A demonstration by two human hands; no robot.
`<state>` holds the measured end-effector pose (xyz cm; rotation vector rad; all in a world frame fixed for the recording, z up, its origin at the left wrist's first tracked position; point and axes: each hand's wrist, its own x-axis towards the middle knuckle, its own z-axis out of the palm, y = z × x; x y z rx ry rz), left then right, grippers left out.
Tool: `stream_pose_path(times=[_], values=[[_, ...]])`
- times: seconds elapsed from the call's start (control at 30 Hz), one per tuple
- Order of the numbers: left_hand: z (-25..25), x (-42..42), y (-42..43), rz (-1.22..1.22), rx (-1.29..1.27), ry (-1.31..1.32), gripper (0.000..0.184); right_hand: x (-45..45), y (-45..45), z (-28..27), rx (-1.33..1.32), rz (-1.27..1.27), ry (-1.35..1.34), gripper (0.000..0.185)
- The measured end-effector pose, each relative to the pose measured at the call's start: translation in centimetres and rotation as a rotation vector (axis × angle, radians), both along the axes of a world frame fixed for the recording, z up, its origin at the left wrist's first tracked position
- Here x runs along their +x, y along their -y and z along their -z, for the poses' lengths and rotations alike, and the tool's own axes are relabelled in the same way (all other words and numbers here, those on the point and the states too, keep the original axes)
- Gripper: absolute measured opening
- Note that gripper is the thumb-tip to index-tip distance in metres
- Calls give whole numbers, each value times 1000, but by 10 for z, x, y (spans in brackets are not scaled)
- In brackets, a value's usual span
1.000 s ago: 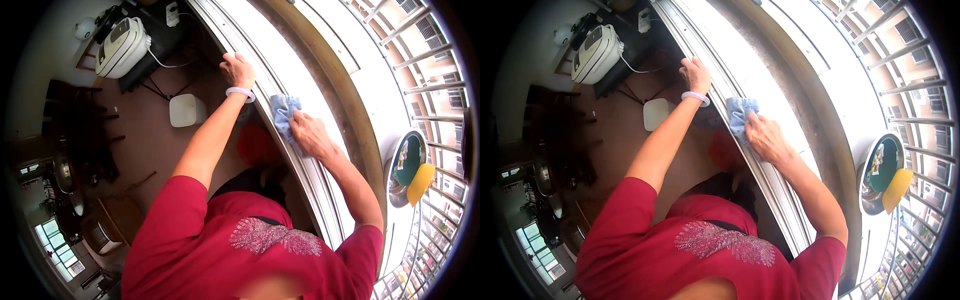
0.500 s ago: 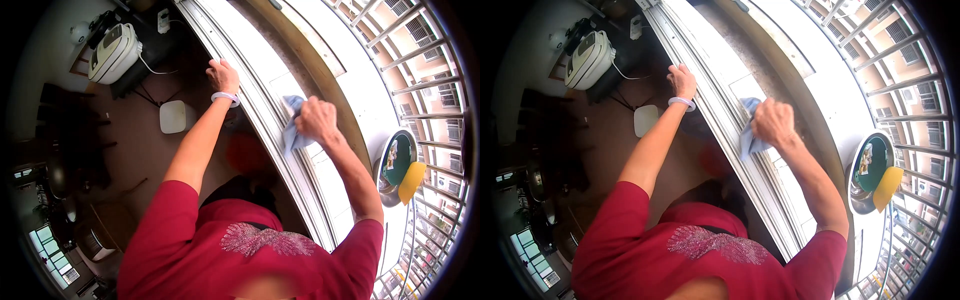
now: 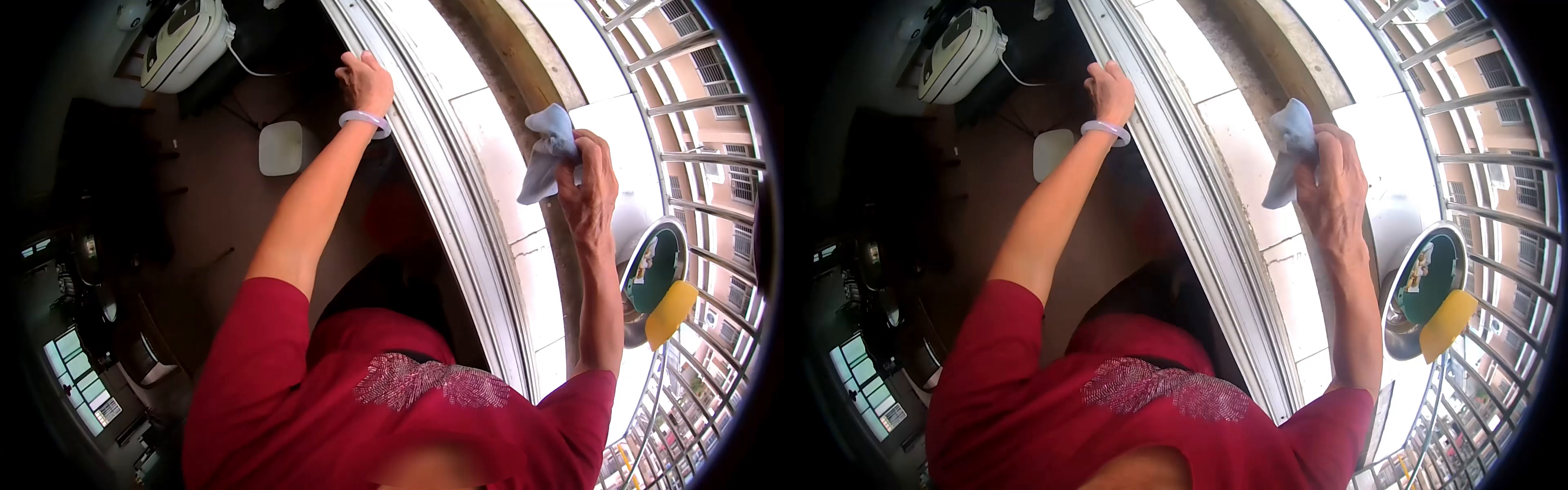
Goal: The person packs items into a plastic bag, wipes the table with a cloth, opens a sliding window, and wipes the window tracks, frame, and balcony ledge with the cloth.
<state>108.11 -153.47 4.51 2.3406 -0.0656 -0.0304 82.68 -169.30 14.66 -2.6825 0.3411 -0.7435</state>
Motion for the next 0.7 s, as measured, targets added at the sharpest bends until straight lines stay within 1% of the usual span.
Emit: stream_pose_path(times=[0.03,0.07,0.1,0.17,0.2,0.23,0.37,0.43,0.5,0.57,0.63,0.7], values=[[3,1,-1,2,-20,33,37,-4,-5,6,-19,-60,16,32],[6,1,-1,-6,-25,32,37,-7,-12,9,-53,-146,-67,41],[6,2,0,-12,-33,35,37,-11,-13,25,24,-207,-149,49],[10,3,-3,8,-44,46,38,-13,-11,57,-53,-404,-308,51],[11,2,-4,22,-50,49,39,-16,-13,76,14,-418,-386,46],[9,2,-2,38,-67,54,39,-15,-11,79,10,-420,-388,42],[4,-3,-2,53,-179,37,39,7,-4,85,21,-440,-367,38],[6,-1,-1,26,-178,14,38,31,0,90,22,-435,-335,37],[8,-1,-2,35,-174,46,37,70,4,97,8,-432,-289,37],[11,-4,-4,85,-207,82,34,117,8,103,6,-439,-226,37],[24,-2,-6,91,-228,131,32,168,12,106,-22,-438,-230,37],[27,-5,-11,147,-239,138,33,220,16,106,-52,-419,-231,38]])
